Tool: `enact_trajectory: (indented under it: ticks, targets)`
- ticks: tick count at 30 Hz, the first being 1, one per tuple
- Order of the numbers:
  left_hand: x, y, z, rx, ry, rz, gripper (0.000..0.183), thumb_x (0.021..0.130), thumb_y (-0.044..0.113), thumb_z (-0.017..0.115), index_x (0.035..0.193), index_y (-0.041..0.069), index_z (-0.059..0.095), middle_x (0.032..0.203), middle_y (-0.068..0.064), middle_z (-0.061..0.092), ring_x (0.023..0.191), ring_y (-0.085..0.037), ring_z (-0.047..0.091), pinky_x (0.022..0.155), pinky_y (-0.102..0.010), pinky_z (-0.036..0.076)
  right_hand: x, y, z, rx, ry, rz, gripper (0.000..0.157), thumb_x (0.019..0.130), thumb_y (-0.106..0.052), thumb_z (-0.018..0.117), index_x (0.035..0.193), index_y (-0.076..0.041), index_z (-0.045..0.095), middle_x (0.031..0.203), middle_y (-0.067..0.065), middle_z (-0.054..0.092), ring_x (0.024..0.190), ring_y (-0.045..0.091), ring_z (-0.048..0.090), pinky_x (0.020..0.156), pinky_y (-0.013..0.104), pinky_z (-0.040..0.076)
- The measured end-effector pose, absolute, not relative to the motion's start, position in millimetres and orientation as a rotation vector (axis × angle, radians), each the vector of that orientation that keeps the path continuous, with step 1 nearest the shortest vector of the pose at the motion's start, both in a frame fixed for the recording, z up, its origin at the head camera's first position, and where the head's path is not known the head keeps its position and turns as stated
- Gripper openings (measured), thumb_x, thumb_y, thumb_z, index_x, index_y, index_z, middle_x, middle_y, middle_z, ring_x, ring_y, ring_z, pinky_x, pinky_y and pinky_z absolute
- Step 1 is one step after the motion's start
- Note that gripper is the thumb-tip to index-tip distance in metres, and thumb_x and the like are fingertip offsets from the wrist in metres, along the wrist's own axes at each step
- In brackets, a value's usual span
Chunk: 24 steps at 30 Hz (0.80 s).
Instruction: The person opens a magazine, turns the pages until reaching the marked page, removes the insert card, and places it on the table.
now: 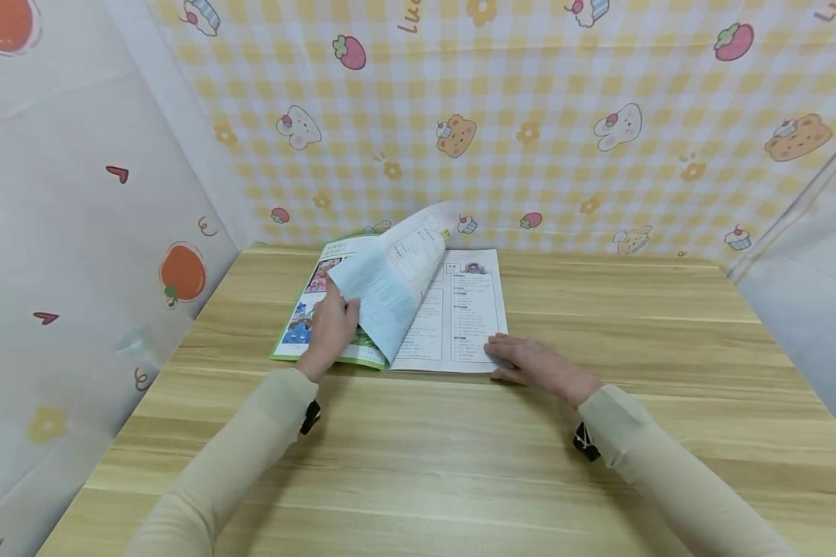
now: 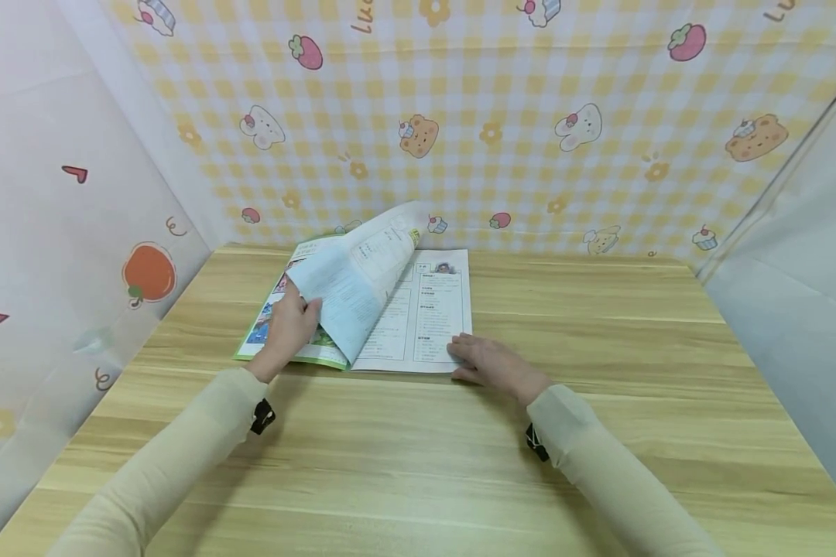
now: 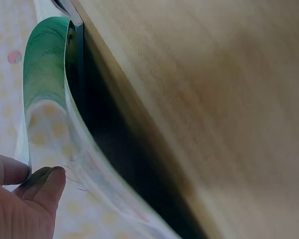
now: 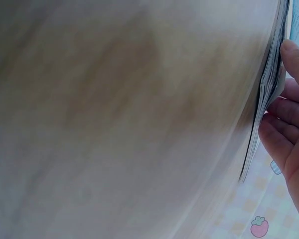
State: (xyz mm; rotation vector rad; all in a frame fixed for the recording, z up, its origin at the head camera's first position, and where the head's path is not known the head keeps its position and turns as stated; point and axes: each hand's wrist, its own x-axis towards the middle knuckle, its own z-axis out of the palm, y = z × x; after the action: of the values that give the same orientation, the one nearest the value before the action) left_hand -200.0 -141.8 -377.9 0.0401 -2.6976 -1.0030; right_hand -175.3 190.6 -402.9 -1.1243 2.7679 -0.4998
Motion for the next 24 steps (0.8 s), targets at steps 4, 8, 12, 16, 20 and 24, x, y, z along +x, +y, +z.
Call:
enact_trajectory:
  ticks: [4, 8, 12, 16, 20, 24]
  targets:
    - [-205, -147, -382, 0.173, -2.703, -1.121, 0.076, 0.096, 0.019, 0.048, 0.148, -0.003, -0.004, 0.047, 0.0, 0.044, 0.033, -0.011, 0.034, 0.036, -0.025, 0.024, -175, 191, -403, -1.118, 2.762, -0.504, 0.048, 0.09, -0.022, 0.063, 0.128, 0.005, 0.054, 0.134, 0.024, 0.05, 0.127, 0.037, 0.046, 0.102, 0.047, 0.039]
    - [-211, -150, -387, 0.287, -2.712, -1.189, 0.08, 0.096, 0.018, 0.048, 0.148, 0.002, -0.011, 0.047, -0.001, 0.046, 0.031, -0.012, 0.038, 0.035, -0.025, 0.029, -176, 191, -405, -1.123, 2.761, -0.509, 0.048, 0.09, -0.021, 0.063, 0.129, 0.006, 0.053, 0.135, 0.024, 0.05, 0.127, 0.036, 0.046, 0.102, 0.047, 0.04]
    - [-216, -153, -391, 0.405, -2.714, -1.234, 0.084, 0.095, 0.018, 0.05, 0.148, 0.006, -0.015, 0.053, -0.004, 0.049, 0.036, -0.012, 0.041, 0.038, -0.025, 0.034, -175, 192, -405, -1.152, 2.772, -0.505, 0.047, 0.09, -0.02, 0.064, 0.127, 0.007, 0.054, 0.133, 0.025, 0.051, 0.125, 0.037, 0.048, 0.101, 0.048, 0.041]
    - [-219, -155, -395, 0.469, -2.686, -1.266, 0.091, 0.093, 0.016, 0.054, 0.148, 0.012, -0.018, 0.061, -0.006, 0.053, 0.044, -0.013, 0.045, 0.044, -0.026, 0.034, -175, 193, -405, -1.178, 2.775, -0.512, 0.046, 0.089, -0.019, 0.064, 0.126, 0.008, 0.055, 0.131, 0.026, 0.052, 0.124, 0.038, 0.048, 0.1, 0.048, 0.042]
    - [-220, -157, -399, 0.466, -2.666, -1.27, 0.096, 0.092, 0.012, 0.056, 0.147, 0.021, -0.022, 0.077, -0.014, 0.059, 0.057, -0.017, 0.051, 0.051, -0.027, 0.036, -176, 193, -406, -1.178, 2.772, -0.509, 0.046, 0.089, -0.019, 0.064, 0.126, 0.008, 0.055, 0.131, 0.026, 0.052, 0.124, 0.038, 0.048, 0.1, 0.048, 0.042]
    - [-219, -160, -402, 0.4, -2.735, -1.179, 0.098, 0.092, 0.01, 0.056, 0.146, 0.029, -0.023, 0.102, -0.027, 0.062, 0.071, -0.027, 0.057, 0.059, -0.033, 0.041, -176, 193, -406, -1.173, 2.77, -0.515, 0.046, 0.089, -0.019, 0.064, 0.125, 0.008, 0.055, 0.131, 0.026, 0.052, 0.124, 0.038, 0.049, 0.1, 0.048, 0.042]
